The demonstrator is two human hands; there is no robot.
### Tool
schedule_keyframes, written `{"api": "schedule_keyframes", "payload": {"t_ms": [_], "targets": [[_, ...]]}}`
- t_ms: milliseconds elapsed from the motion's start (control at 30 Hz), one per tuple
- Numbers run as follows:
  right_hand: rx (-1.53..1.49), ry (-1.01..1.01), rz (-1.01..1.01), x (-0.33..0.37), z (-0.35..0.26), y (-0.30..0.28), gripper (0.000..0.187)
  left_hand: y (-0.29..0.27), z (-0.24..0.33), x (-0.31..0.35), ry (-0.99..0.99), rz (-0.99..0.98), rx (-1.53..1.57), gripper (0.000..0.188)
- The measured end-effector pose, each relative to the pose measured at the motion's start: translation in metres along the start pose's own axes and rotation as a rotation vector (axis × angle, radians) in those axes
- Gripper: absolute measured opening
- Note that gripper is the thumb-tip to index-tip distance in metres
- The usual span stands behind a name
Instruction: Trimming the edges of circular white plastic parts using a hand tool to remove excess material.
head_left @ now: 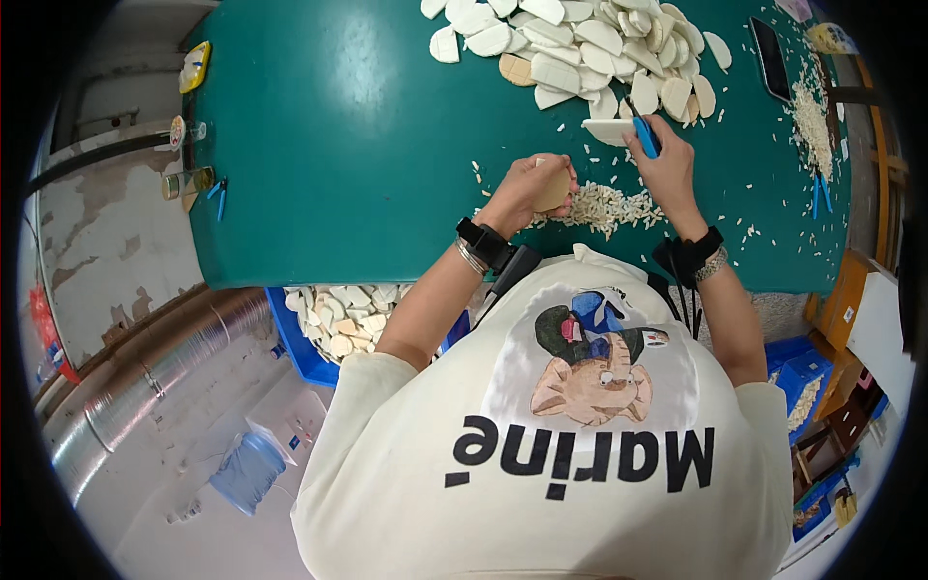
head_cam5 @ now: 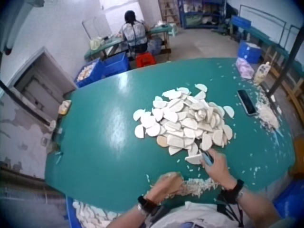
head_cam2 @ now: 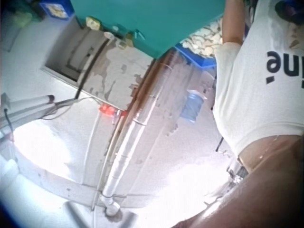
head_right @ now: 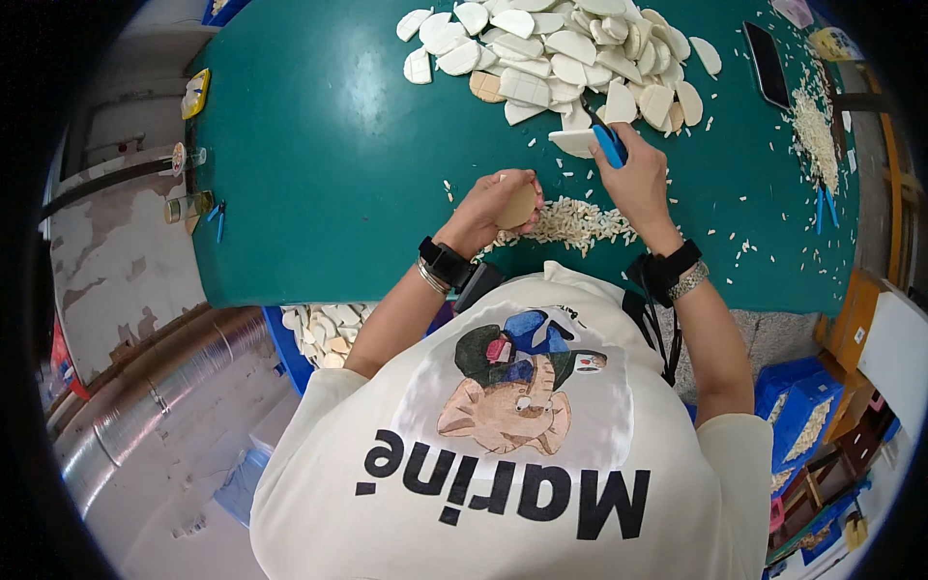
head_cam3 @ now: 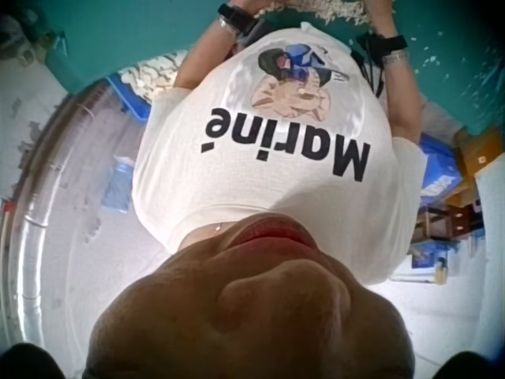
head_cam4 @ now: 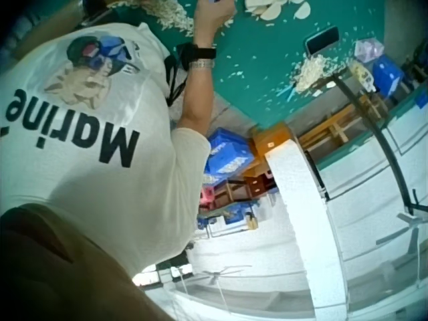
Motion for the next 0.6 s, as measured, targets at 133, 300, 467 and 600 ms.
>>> {"api": "schedule_keyframes", "payload": {"t_ms": [133,300,467,600], "targets": [[0.228,-0.551,0.178,0.029,-0.070,-0.022,0.032,0.021,0.002,0.002,0.007,-0.140,0.073,0.027],[0.097,-0.360,0.246,0.056,-0.088,-0.018,0.021,0.039,0.007,0.008,0.101,-0.321,0.220,0.029],[-0.493,0.143,0.146,0.065,-0.038,0.015,0.018,0.026,0.008,0.009,0.172,-0.250,0.321,0.033],[-0.514,0.206,-0.043,0.065,-0.028,0.021,0.026,0.017,0.019,0.023,0.251,-0.169,0.191,0.030]]}}
Point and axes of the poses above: each hand's wrist, its own x-axis away from the middle knuckle, its own y-axis out of the palm, z = x × y, the point moved 9 cm from there along -x, towards the middle knuckle, and after that the axes turned 15 degrees about -y, right-handed, at the moved point
